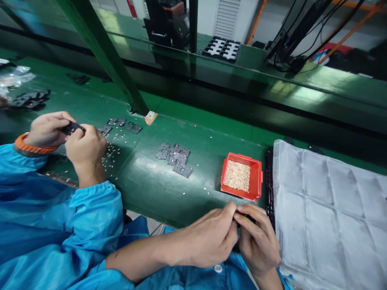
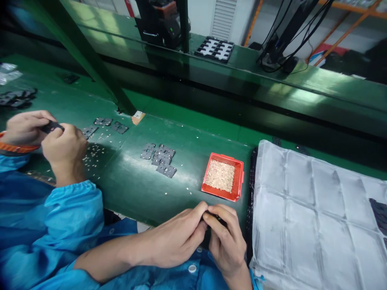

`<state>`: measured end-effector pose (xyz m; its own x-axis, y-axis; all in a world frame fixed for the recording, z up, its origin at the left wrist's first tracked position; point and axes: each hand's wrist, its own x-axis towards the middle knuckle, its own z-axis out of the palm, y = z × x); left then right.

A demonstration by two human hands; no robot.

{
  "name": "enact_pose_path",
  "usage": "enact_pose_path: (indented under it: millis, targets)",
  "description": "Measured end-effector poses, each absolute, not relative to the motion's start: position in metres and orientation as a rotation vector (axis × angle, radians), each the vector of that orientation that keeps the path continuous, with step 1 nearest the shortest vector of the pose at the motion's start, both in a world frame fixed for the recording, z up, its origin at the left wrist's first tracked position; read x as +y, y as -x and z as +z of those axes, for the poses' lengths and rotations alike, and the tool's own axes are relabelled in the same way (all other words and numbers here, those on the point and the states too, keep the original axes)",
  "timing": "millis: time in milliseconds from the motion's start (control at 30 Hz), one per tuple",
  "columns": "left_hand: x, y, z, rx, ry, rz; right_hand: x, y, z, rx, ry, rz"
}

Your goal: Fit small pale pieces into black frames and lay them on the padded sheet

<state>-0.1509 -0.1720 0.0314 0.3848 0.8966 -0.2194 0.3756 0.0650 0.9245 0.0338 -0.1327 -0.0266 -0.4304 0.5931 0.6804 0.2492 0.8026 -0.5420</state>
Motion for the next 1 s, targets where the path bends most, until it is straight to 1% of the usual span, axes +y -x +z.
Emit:
enact_pose_path:
  millis: [500,767,1000]
  targets:
    - [-0.1678,0.1479,0.0281,1.167,-1.478,0.556,-0.1266,-0.0300,-0.0194,-2.038,0.631,0.482]
    - [-0.1680,0.1470,0.0248,1.140,-1.458,0.589,-0.1306,-0.0333,-0.0215,-2.031,0.623,0.495]
    - [-0.1671,0.1479,0.0290,1.158,-1.499,0.550,-0.1306,-0.0317,-0.0261,-1.969,0.640,0.500]
